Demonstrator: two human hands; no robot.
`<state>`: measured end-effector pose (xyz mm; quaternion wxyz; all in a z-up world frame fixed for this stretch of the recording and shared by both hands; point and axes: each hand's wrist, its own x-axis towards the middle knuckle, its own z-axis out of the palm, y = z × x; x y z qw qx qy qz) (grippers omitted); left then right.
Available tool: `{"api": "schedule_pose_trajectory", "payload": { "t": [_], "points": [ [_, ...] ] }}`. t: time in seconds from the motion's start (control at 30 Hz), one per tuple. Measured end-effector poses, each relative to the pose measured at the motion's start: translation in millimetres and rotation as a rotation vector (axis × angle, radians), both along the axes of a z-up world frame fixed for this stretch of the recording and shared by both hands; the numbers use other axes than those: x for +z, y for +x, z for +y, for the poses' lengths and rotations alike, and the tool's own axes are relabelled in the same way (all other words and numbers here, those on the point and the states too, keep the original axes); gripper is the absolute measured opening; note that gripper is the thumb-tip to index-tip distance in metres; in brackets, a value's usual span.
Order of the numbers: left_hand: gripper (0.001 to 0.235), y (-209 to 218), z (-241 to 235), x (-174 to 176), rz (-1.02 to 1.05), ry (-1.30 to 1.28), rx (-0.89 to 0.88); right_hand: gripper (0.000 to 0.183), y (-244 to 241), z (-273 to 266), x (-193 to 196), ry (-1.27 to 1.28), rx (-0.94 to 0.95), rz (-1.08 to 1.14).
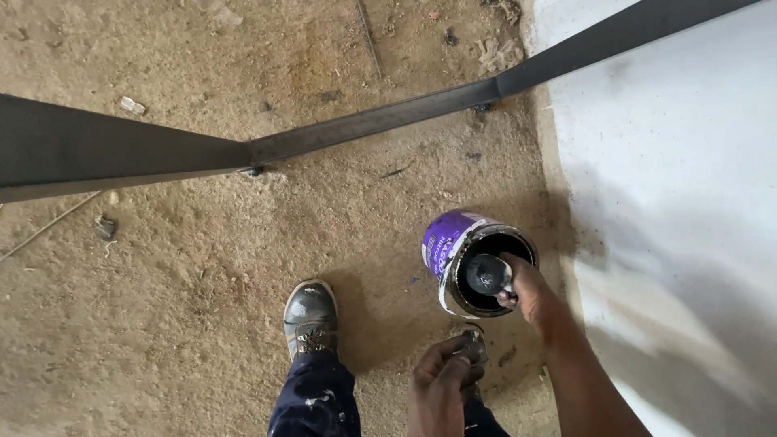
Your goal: The person paints a black metal frame with black paint using a white cloth. They repeatedly dip the cloth into a paint can and apply the paint to the horizontal and vertical sections of the frame near the floor.
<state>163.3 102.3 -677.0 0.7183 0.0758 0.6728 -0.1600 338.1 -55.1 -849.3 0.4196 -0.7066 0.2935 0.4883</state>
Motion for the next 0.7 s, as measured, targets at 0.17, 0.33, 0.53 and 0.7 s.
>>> {"api": "schedule_pose_trajectory", "payload": {
  "t": [0.17, 0.33, 0.53, 0.7],
  "points": [
    [0.034, 4.1, 9.6, 15.2, 0.016, 0.049, -0.117, 0.043, -6.5, -0.1, -7.0, -0.015, -0.036, -0.031],
    [0.047, 12.8, 30.6, 30.9, -0.077, 0.103, -0.378, 0.04, -2.1, 3.4, 18.1, 0.315, -0.104, 0.013],
    [0.056, 17.9, 81.1, 69.0, -0.429, 0.432, -1.082, 0.031, 14.2, 74.9, 15.5, 0.677, -0.087, 0.097],
    [0.035, 27.1, 146.8, 93.6, -0.76, 0.592, -1.548, 0.038, 23.2, 191.9, 20.9, 0.713, 0.106, -0.044]
  ]
}}
